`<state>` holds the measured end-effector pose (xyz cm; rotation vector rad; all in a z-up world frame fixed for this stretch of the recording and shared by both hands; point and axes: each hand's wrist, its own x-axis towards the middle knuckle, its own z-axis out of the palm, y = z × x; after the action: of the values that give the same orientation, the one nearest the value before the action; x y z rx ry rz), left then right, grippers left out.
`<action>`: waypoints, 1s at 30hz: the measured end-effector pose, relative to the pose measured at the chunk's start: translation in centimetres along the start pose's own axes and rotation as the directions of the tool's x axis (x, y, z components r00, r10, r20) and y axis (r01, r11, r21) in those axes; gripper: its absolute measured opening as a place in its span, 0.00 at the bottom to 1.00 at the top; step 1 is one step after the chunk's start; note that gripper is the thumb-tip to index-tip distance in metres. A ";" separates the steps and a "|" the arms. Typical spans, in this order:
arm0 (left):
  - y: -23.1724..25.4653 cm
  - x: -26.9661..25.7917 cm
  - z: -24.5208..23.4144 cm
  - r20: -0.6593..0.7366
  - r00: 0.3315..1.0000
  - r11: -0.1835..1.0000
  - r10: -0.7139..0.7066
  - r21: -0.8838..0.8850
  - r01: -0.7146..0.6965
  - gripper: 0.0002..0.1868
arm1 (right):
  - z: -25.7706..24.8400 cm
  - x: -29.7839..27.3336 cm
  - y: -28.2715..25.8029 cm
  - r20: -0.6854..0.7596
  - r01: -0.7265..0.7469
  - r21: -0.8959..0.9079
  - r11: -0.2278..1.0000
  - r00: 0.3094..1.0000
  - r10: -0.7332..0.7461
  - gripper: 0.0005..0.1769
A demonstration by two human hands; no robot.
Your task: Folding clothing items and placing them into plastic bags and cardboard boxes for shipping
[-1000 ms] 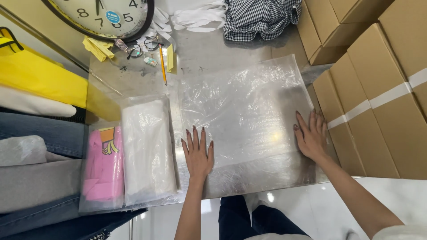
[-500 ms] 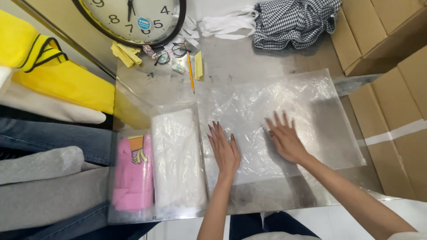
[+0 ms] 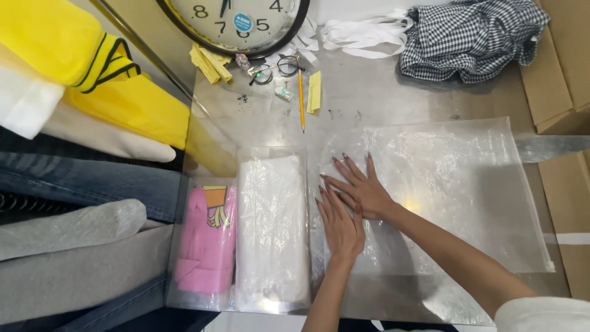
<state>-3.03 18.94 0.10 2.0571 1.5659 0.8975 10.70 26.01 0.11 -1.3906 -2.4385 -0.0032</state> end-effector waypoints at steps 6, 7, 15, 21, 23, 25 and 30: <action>-0.3 -0.1 1.4 -0.019 0.996 0.968 0.089 0.239 -0.082 0.43 | 1.2 3.7 2.4 0.057 -0.130 0.011 0.991 0.990 0.129 0.31; -0.3 -0.1 1.3 -0.021 0.996 0.967 0.085 0.242 -0.077 0.43 | 1.6 4.2 2.8 0.058 -0.126 0.015 0.992 0.991 0.125 0.31; 0.0 0.8 1.4 -0.057 0.998 0.981 0.010 0.194 0.001 0.31 | 2.6 6.1 5.2 0.101 -0.234 0.190 0.953 0.971 0.218 0.31; -1.3 10.1 0.4 -0.110 0.952 0.958 -0.286 -0.012 0.286 0.24 | -4.3 0.7 11.3 -0.070 -0.312 0.356 0.881 0.931 0.358 0.36; -3.2 13.4 1.5 -0.120 0.949 0.956 -0.292 -0.053 0.287 0.23 | -5.7 -3.0 15.3 -0.116 -0.372 0.294 0.881 0.901 0.419 0.36; -4.1 16.1 2.0 -0.126 0.946 0.953 -0.299 -0.094 0.288 0.21 | -6.9 -7.0 18.7 -0.164 -0.435 0.234 0.870 0.864 0.476 0.35; -7.7 20.9 5.6 -0.058 0.906 0.905 -0.420 0.048 0.423 0.17 | -8.0 -14.7 24.4 -0.117 -0.674 0.050 0.737 0.729 0.675 0.31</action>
<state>-1.02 41.49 -3.70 1.6387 1.9805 0.7440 40.28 25.15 -0.43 -2.1249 -1.6911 0.0823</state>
